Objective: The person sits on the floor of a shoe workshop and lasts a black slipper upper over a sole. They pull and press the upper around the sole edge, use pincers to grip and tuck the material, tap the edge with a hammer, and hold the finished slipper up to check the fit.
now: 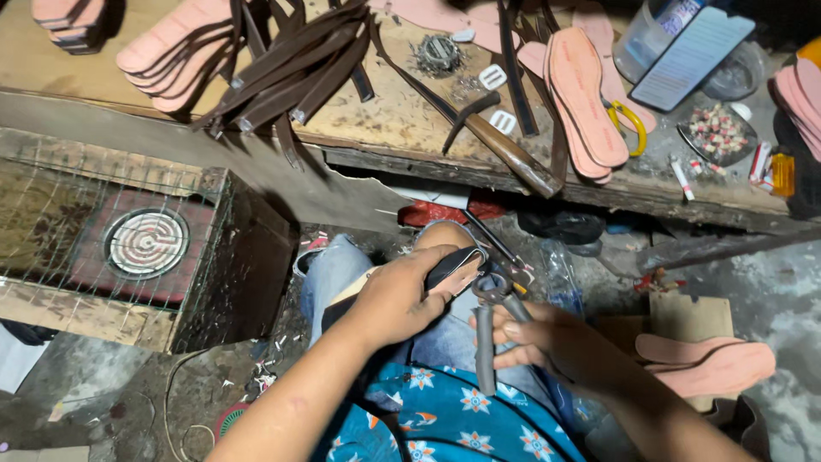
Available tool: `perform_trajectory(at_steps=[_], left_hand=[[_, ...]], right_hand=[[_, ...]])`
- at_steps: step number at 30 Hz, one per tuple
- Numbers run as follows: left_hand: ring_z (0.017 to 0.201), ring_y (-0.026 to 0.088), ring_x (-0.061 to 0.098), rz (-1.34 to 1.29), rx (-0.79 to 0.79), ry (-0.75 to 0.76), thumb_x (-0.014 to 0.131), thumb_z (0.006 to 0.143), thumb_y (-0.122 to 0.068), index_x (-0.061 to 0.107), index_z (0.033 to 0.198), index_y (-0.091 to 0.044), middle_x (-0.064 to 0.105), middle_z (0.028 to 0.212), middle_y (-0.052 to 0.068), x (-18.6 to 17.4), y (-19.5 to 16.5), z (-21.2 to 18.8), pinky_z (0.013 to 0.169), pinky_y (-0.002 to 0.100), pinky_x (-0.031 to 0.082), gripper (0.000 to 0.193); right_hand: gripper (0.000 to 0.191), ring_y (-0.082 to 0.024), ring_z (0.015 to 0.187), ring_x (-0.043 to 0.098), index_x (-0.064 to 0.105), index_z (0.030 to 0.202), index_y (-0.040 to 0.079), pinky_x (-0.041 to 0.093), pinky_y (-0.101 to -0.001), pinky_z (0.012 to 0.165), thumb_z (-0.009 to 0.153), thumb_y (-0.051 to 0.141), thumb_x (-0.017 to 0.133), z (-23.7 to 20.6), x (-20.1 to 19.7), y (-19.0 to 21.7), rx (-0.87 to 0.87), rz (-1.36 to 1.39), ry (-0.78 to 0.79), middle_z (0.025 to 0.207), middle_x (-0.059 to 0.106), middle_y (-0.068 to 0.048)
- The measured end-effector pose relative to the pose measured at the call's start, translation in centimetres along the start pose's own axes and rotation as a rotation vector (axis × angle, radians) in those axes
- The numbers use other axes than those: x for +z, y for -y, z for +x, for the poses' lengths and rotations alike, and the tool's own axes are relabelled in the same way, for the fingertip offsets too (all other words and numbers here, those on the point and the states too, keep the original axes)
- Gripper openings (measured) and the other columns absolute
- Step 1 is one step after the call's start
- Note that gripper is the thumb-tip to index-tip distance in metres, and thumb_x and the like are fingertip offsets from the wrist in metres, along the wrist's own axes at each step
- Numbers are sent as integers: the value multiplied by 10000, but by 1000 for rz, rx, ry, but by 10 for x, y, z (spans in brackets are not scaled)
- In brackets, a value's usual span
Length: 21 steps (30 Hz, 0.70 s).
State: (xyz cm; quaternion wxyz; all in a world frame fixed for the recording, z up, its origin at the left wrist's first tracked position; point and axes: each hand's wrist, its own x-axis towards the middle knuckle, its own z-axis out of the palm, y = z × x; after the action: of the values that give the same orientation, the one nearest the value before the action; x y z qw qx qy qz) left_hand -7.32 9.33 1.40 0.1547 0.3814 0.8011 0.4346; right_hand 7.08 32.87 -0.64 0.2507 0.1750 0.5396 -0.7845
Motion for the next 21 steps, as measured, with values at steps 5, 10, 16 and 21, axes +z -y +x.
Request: perform_trajectory(at_steps=[5,10,16,21], left_hand=[[1128,374,641,118,80,-129,720,809,-108,612,1316,-76,709,1157,166,13,-15,-9,1017,474,471,520],[1146,370,619,243,97,-179,724,789,-111,605,1317,-57,679,1201,171,30,-19,-22,1105,557,376,544],[1243,411,576,488,235,-203,664,818,-87,548,1424,-13,615,1342,226,54,-22,-36,1149,534,360,622],[1213,394,603,449,238,-212,685,826,-116,533,1431,-9,640,1307,221,48,-22,-31,1119,504,411,633]], right_hand=[[566,-218,1203,659,560,1380,6,521,-421,1017,885,280,567,3,-3,10,82,-242,-86,1321,681,-115],[544,-224,1101,643,621,1322,-13,487,-377,1006,902,330,580,-14,1,25,124,-503,-47,1192,717,-167],[564,-277,1133,662,527,1330,31,486,-391,982,883,365,610,-34,7,33,168,-1109,-157,1210,686,-175],[471,-367,1165,648,557,1265,48,498,-432,992,919,363,602,-35,23,29,155,-1287,-308,1200,666,-218]])
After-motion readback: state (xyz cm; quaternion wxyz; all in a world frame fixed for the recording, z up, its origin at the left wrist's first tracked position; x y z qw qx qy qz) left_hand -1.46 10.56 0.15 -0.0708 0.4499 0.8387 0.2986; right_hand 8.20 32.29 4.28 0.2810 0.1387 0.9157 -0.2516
